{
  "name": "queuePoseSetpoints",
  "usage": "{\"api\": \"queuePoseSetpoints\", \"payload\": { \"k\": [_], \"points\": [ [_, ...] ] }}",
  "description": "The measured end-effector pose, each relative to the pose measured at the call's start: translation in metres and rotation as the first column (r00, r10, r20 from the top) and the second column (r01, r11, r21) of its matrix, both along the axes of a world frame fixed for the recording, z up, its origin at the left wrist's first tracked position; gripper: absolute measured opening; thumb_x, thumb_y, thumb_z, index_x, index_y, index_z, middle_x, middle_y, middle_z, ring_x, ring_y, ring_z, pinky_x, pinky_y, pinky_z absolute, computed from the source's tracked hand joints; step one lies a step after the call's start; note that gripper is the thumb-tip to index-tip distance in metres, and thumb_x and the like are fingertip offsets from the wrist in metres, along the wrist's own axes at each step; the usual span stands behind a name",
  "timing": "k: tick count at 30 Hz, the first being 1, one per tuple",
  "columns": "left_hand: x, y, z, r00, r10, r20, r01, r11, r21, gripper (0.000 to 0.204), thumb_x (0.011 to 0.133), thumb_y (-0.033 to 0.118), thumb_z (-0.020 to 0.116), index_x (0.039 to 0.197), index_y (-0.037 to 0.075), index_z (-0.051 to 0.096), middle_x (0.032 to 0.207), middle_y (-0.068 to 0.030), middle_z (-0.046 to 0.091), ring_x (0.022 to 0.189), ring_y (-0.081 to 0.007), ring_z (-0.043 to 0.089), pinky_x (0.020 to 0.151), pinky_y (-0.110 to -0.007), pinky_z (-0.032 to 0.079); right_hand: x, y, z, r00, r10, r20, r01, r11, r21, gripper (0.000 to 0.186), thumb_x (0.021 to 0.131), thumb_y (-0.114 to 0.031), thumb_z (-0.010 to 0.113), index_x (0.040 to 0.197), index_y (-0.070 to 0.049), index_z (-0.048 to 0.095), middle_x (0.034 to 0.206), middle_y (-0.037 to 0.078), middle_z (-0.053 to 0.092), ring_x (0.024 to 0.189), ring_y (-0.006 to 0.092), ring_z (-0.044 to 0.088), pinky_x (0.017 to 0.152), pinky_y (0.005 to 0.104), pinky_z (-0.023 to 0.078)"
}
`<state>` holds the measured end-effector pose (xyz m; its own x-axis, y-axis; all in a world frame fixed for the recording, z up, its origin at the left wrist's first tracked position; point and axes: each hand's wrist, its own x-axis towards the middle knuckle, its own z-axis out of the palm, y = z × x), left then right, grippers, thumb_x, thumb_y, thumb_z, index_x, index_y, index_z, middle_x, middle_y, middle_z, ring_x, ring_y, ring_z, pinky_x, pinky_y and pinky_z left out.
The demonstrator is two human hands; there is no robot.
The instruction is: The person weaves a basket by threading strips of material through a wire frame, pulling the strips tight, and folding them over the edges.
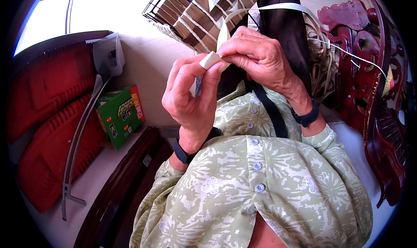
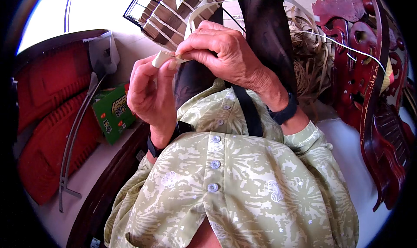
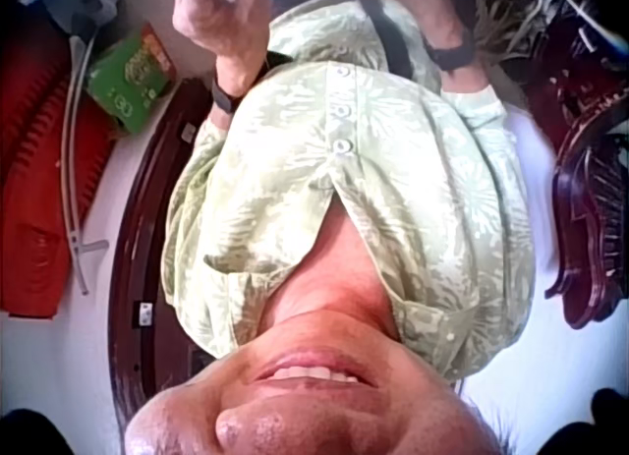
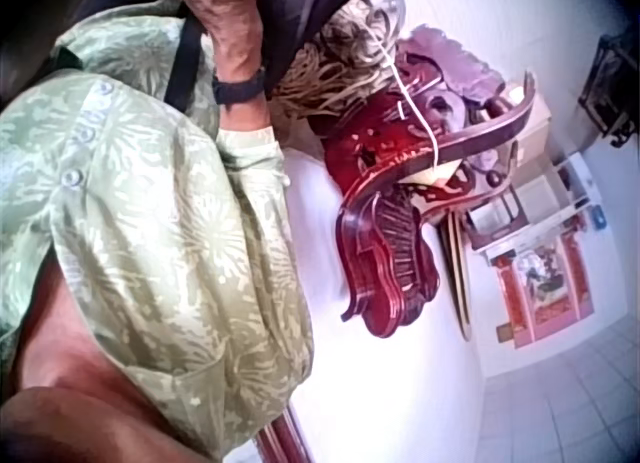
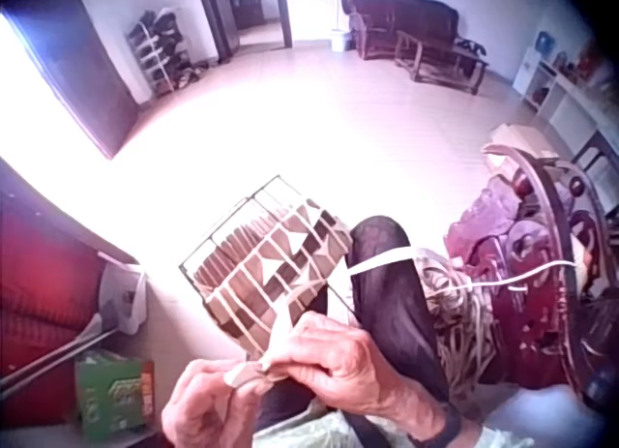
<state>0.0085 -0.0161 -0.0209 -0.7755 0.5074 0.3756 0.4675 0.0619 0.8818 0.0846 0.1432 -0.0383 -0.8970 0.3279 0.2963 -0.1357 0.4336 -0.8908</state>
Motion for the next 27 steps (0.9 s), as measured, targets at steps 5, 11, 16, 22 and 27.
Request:
{"api": "queuePoseSetpoints", "payload": {
  "k": [5, 11, 16, 22, 27],
  "points": [
    [0.002, -0.004, -0.009, 0.951, 0.0, 0.31, -0.022, 0.997, 0.067, 0.009, 0.091, -0.007, 0.069, 0.097, -0.005, 0.062, 0.088, -0.012, 0.072, 0.076, -0.0136, 0.067, 0.072, -0.025, 0.056, 0.003, 0.008, 0.004, 0.994, 0.107, 0.015, -0.106, 0.991, -0.083, 0.013, 0.083, -0.011, 0.08, 0.092, -0.004, 0.074, 0.089, 0.006, 0.07, 0.082, 0.0191, 0.065, 0.076, 0.0284, 0.053],
    [-0.006, 0.007, -0.001, 0.893, -0.038, 0.448, -0.003, 0.996, 0.092, 0.018, 0.091, -0.003, 0.071, 0.107, -0.003, 0.061, 0.088, -0.0109, 0.072, 0.075, -0.0134, 0.068, 0.072, -0.026, 0.056, 0.004, 0.002, 0.002, 0.975, 0.004, 0.221, 0.071, 0.941, -0.332, 0.014, 0.083, -0.011, 0.08, 0.092, -0.003, 0.074, 0.083, 0.004, 0.066, 0.078, 0.0154, 0.065, 0.072, 0.0273, 0.051],
    [-0.003, 0.0, -0.011, 0.89, -0.062, 0.453, 0.043, 0.998, 0.052, 0.015, 0.091, -0.003, 0.072, 0.104, -0.001, 0.064, 0.091, -0.0085, 0.071, 0.074, -0.0128, 0.066, 0.069, -0.025, 0.055, 0.009, -0.005, -0.005, 0.984, -0.038, 0.173, 0.055, 0.994, -0.098, 0.014, 0.082, -0.009, 0.08, 0.092, -0.006, 0.072, 0.079, 0.005, 0.063, 0.075, 0.0168, 0.065, 0.067, 0.0282, 0.051],
    [-0.006, 0.005, -0.012, 0.836, -0.065, 0.545, 0.036, 0.997, 0.063, 0.008, 0.096, 0.003, 0.068, 0.102, -0.001, 0.066, 0.088, -0.006, 0.07, 0.07, -0.0102, 0.063, 0.062, -0.023, 0.051, 0.013, -0.032, 0.003, 0.956, -0.283, 0.078, 0.287, 0.957, -0.038, 0.013, 0.082, -0.007, 0.079, 0.091, -0.006, 0.07, 0.078, 0.005, 0.064, 0.067, 0.0215, 0.065, 0.06, 0.031, 0.052],
    [-0.001, 0.013, -0.008, 0.842, 0.043, 0.538, -0.051, 0.999, 0.0, 0.008, 0.098, 0.006, 0.066, 0.102, 0.0, 0.066, 0.085, -0.0017, 0.067, 0.069, -0.0061, 0.062, 0.06, -0.02, 0.05, 0.009, -0.029, -0.004, 0.951, -0.302, 0.065, 0.302, 0.953, -0.004, 0.01, 0.083, -0.004, 0.076, 0.089, -0.005, 0.069, 0.078, 0.006, 0.064, 0.067, 0.0237, 0.066, 0.06, 0.0315, 0.052]
  ]
}}
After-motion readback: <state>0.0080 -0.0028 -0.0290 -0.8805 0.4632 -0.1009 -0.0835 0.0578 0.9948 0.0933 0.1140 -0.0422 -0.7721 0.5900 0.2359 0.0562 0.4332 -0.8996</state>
